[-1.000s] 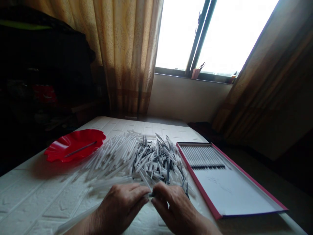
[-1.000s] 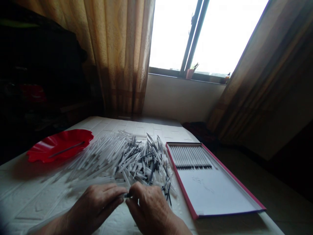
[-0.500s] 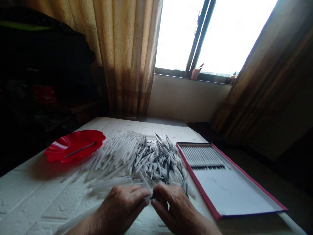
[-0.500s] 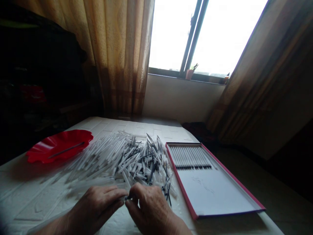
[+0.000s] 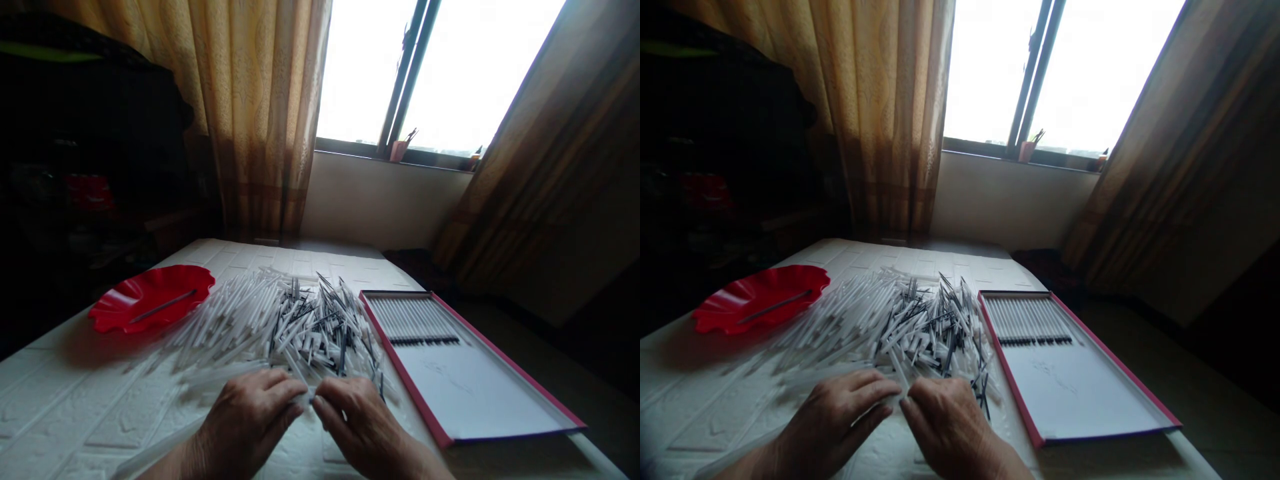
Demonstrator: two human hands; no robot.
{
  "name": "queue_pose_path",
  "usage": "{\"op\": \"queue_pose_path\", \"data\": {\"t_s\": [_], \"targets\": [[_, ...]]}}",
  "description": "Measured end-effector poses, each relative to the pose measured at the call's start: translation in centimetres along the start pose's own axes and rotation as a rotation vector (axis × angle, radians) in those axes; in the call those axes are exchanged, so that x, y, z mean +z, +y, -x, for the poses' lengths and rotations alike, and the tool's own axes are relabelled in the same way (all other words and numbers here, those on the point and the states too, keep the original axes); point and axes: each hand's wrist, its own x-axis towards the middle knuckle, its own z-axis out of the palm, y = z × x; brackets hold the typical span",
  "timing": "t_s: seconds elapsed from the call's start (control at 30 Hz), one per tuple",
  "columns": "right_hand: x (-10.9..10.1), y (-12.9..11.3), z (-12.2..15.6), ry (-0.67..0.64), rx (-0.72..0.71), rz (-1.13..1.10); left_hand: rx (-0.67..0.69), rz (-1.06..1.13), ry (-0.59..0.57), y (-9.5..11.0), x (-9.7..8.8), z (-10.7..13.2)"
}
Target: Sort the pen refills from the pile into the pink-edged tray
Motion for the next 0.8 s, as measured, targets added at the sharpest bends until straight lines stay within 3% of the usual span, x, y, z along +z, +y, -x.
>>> {"op": "queue_pose_path", "data": {"t_s": [0.1,0.2,0.27,0.33,0.43,0.53,0.63,0.7,0.8], "targets": [[-0.3,0.6,-0.3,0.059,0.169,-0.143,0.019,-0.028,0.193,0.0,-0.3,0.0],[-0.5,1.4,-0.5,0.197,0.324,-0.292,-0.017,0.107,0.239,0.0,-0.4,-0.1],[-0.5,1.8,-0.6,0.246,0.373,-0.394,-0.205,0.36,0.196,-0.2,-0.3,-0.3],[-0.4,1.7,-0.5,0.218,0.356,-0.463,-0.483,0.721,0.184,-0.6,0.0,-0.7],[-0.2,1.0,-0.4,0.108,0.24,-0.419,-0.737,1.073,0.277,-1.1,0.3,-1.2],[0.0,0.0,-0.3,-0.008,0.104,-0.313,-0.798,1.148,0.381,-1.1,0.3,-1.5],[-0.3,-0.1,-0.4,-0.073,0.05,-0.219,-0.805,1.204,0.402,-0.8,0.2,-1.6],[-1.0,0.6,-0.5,-0.01,0.076,-0.157,-0.783,1.213,0.38,-0.7,0.4,-1.6],[-2.9,2.6,-0.4,0.2,0.178,-0.149,-0.764,1.207,0.307,-0.9,0.9,-1.3]]}}
